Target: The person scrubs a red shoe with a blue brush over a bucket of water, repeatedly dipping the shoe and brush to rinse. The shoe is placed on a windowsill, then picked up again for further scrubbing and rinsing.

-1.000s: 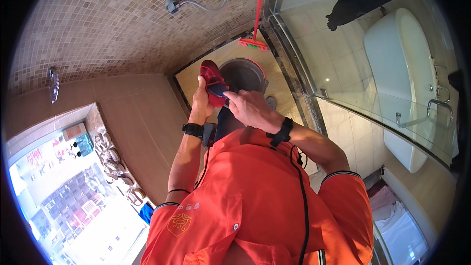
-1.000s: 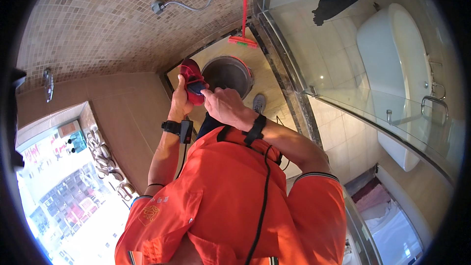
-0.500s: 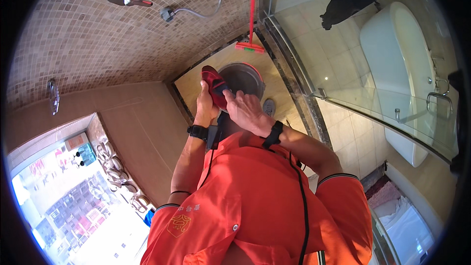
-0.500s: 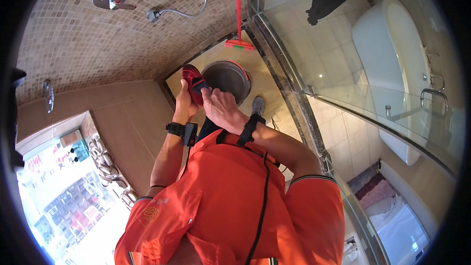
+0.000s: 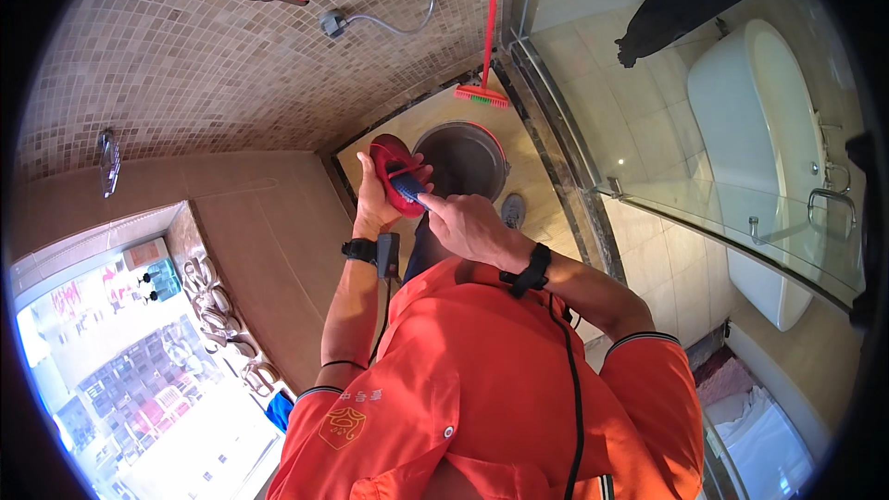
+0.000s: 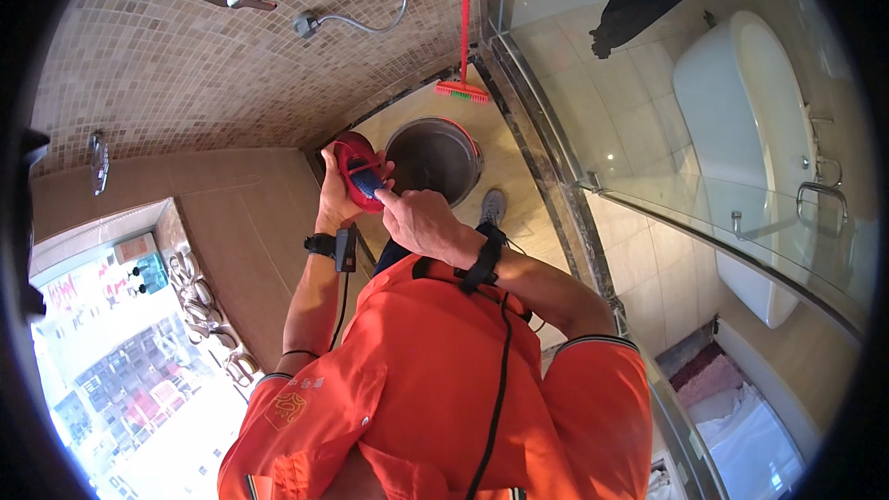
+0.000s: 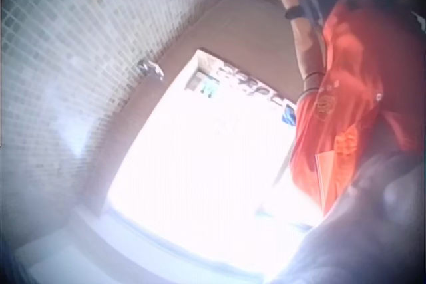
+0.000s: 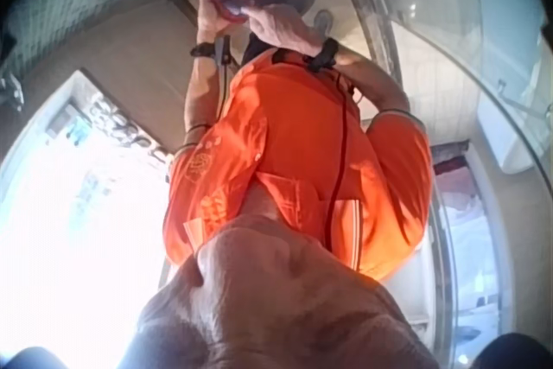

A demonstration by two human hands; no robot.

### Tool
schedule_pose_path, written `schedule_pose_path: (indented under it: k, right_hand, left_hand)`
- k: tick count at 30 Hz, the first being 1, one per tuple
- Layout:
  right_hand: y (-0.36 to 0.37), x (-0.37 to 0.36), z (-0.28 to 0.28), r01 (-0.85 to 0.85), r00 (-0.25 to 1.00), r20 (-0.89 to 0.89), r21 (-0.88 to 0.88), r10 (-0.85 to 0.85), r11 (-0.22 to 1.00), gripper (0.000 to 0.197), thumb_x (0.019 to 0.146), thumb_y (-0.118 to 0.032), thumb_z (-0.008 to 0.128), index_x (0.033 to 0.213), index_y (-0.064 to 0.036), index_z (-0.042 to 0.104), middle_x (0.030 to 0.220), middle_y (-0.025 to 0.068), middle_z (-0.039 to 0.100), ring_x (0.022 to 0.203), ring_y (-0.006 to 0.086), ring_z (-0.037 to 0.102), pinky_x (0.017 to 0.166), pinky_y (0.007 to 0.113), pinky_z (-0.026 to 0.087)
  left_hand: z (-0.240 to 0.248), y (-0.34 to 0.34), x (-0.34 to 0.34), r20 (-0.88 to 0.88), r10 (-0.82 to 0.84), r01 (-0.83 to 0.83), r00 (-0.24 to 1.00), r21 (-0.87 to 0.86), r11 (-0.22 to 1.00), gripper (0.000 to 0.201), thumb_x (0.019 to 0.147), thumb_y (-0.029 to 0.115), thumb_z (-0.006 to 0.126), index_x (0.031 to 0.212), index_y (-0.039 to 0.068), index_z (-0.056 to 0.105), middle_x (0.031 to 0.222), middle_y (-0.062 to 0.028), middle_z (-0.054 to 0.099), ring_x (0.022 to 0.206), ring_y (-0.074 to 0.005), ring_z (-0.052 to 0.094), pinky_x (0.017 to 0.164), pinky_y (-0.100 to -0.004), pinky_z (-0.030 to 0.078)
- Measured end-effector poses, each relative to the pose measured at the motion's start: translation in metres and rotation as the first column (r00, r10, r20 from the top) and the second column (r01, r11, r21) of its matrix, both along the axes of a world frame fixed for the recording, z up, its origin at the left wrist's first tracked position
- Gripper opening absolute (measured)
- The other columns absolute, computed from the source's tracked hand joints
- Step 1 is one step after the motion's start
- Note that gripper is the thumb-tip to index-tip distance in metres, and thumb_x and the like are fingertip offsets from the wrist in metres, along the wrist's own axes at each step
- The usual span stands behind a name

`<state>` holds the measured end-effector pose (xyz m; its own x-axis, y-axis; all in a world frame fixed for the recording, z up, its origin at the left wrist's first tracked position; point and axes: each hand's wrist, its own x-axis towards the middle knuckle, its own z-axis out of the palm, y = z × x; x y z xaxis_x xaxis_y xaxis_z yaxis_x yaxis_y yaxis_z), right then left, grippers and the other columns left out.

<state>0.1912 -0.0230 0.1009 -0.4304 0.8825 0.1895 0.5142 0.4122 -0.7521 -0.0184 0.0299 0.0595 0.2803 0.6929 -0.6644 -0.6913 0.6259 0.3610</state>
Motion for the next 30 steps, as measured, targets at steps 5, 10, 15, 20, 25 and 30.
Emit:
schedule_pose_path:
  k: [5, 10, 15, 20, 25, 30]
  right_hand:
    - [0.01, -0.015, 0.007, 0.036, 0.982, 0.187, 0.024, -0.04, 0.999, 0.02, 0.093, -0.017, 0.063, 0.105, -0.0007, 0.062, 0.065, 0.0181, 0.066, 0.057, 0.0351, 0.069, 0.05, 0.045, 0.055]
    - [0.001, -0.015, 0.021, -0.093, 0.981, 0.157, -0.14, 0.115, 0.986, 0.02, 0.092, -0.016, 0.063, 0.102, 0.0008, 0.061, 0.065, 0.0176, 0.066, 0.06, 0.0347, 0.071, 0.051, 0.044, 0.056]
    - [0.002, -0.014, 0.031, -0.081, 0.973, 0.21, -0.097, 0.1, 0.992, 0.023, 0.091, -0.017, 0.063, 0.104, 0.0023, 0.062, 0.073, 0.0199, 0.069, 0.064, 0.0351, 0.072, 0.054, 0.043, 0.057]
    - [0.018, -0.032, 0.004, 0.043, 0.975, 0.217, 0.066, -0.056, 0.997, 0.021, 0.09, -0.017, 0.061, 0.102, 0.0005, 0.063, 0.073, 0.0206, 0.069, 0.062, 0.0354, 0.071, 0.055, 0.045, 0.057]
    - [-0.003, -0.01, 0.017, -0.115, 0.993, 0.028, -0.067, 0.117, 0.991, 0.017, 0.091, -0.016, 0.06, 0.097, -0.002, 0.067, 0.061, 0.0198, 0.066, 0.058, 0.0377, 0.069, 0.055, 0.048, 0.056]
    - [0.004, -0.016, 0.014, -0.012, 0.989, 0.148, -0.04, 0.018, 0.999, 0.019, 0.091, -0.018, 0.063, 0.101, -0.0013, 0.067, 0.062, 0.0205, 0.066, 0.06, 0.0375, 0.07, 0.054, 0.048, 0.057]
  left_hand:
    - [-0.022, -0.01, 0.015, -0.046, 0.023, -0.027, 0.999, -0.08, 0.996, 0.1, 0.092, 0.085, 0.028, 0.143, 0.002, 0.049, 0.128, -0.0238, 0.065, 0.12, -0.0448, 0.062, 0.104, -0.0578, 0.05]
    - [-0.019, -0.009, -0.006, -0.037, 0.068, -0.073, 0.997, -0.154, 0.985, 0.106, 0.091, 0.088, 0.018, 0.145, 0.001, 0.048, 0.128, -0.0239, 0.066, 0.113, -0.0431, 0.064, 0.103, -0.0584, 0.05]
    - [-0.005, -0.013, 0.001, 0.004, 0.094, -0.093, 0.996, -0.047, 0.995, 0.098, 0.095, 0.084, 0.021, 0.146, 0.005, 0.047, 0.133, -0.023, 0.064, 0.12, -0.0437, 0.061, 0.107, -0.0589, 0.047]
    - [-0.022, -0.023, 0.013, 0.011, 0.099, -0.099, 0.995, -0.016, 0.995, 0.091, 0.099, 0.078, 0.024, 0.144, 0.002, 0.048, 0.134, -0.0236, 0.063, 0.124, -0.045, 0.059, 0.113, -0.0579, 0.044]
    - [-0.014, -0.02, -0.018, -0.032, 0.117, -0.118, 0.993, -0.033, 0.992, 0.096, 0.097, 0.08, 0.025, 0.146, 0.0, 0.046, 0.137, -0.0231, 0.061, 0.122, -0.0418, 0.061, 0.106, -0.0568, 0.049]
    - [-0.019, -0.023, 0.009, -0.026, 0.072, -0.073, 0.997, -0.083, 0.994, 0.092, 0.097, 0.08, 0.025, 0.143, 0.005, 0.049, 0.131, -0.0214, 0.065, 0.118, -0.0418, 0.064, 0.101, -0.0606, 0.052]
